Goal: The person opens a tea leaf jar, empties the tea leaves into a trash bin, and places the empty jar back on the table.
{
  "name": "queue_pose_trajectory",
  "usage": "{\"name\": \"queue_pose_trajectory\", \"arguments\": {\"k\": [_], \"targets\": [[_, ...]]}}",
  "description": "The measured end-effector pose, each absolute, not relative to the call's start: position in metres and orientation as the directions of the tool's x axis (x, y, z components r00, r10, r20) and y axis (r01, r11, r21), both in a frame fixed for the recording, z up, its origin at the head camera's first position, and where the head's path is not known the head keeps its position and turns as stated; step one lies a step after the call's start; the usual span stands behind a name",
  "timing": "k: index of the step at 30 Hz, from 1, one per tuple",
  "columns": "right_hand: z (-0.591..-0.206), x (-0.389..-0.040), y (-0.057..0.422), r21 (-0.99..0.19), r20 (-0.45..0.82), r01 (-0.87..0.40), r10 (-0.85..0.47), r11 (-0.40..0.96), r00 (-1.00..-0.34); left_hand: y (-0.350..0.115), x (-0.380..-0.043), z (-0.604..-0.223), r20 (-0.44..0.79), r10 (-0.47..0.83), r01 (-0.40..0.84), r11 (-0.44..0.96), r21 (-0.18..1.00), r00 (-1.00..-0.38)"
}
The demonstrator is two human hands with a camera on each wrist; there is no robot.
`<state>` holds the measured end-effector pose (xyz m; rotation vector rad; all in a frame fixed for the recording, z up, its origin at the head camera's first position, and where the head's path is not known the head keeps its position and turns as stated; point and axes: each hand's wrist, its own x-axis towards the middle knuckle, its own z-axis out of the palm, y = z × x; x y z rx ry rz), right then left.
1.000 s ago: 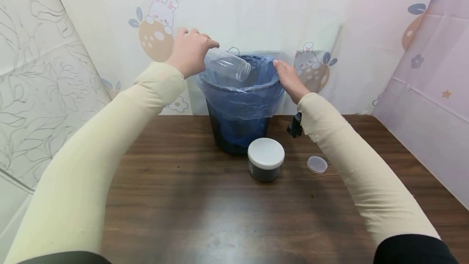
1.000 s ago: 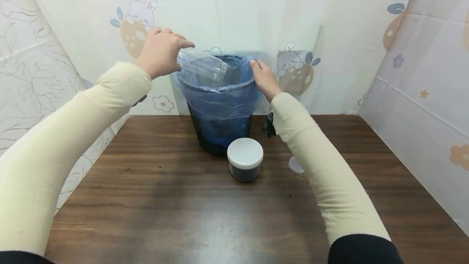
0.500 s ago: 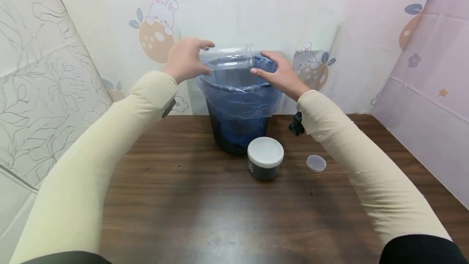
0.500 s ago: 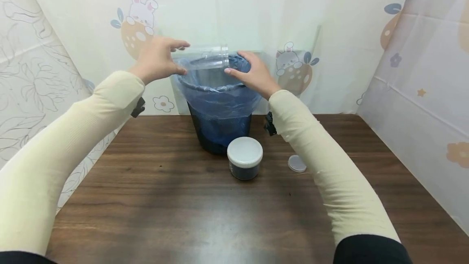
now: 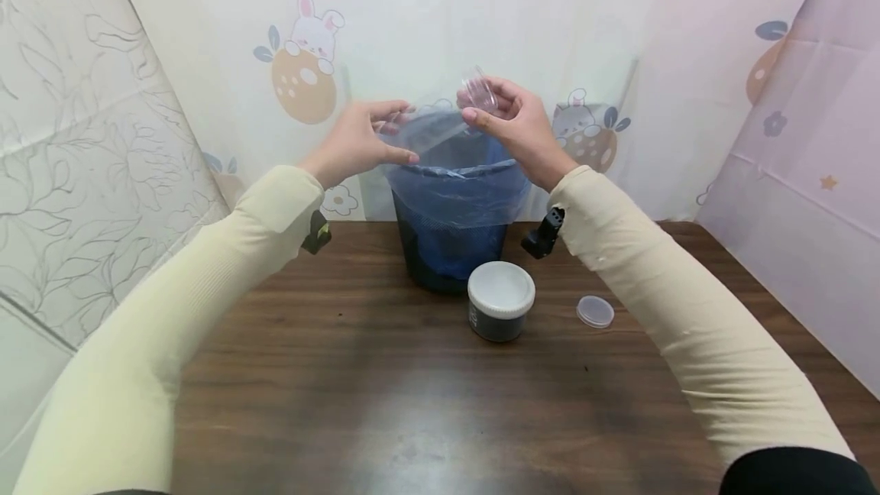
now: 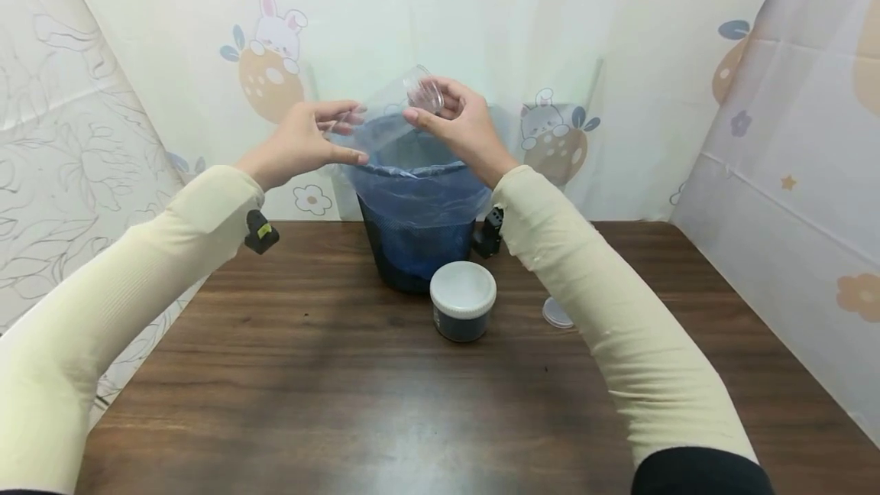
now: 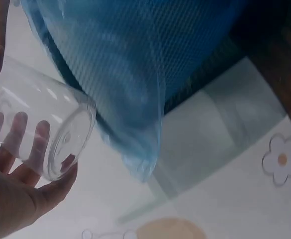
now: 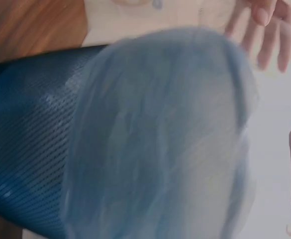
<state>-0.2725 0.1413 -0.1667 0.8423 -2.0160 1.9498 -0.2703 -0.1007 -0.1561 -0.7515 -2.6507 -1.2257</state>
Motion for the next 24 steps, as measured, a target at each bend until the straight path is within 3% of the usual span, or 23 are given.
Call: {"name": "queue_pose_trajectory", "arguments": {"k": [6, 14, 24], "targets": [[-0.161, -0.261, 0.130, -0.843, 0.532, -0.534, -0.237, -0.059, -0.813, -0.102, -0.252, -0.173, 0.238, 0.404, 0.425, 0.474, 0.771, -0.883], [-0.168, -0.248, 0.119, -0.813, 0.499, -0.558, -0.295, 0.167, -0.815, -0.109, -0.241, -0.205, 0.180, 0.416, 0.359, 0.406, 0.840, -0.891], [-0.186, -0.233, 0.100, -0.758, 0.438, -0.575, -0.413, 0.308, -0.798, -0.113, -0.231, -0.261, 0.143, 0.457, 0.289, 0.269, 0.919, -0.878]]}}
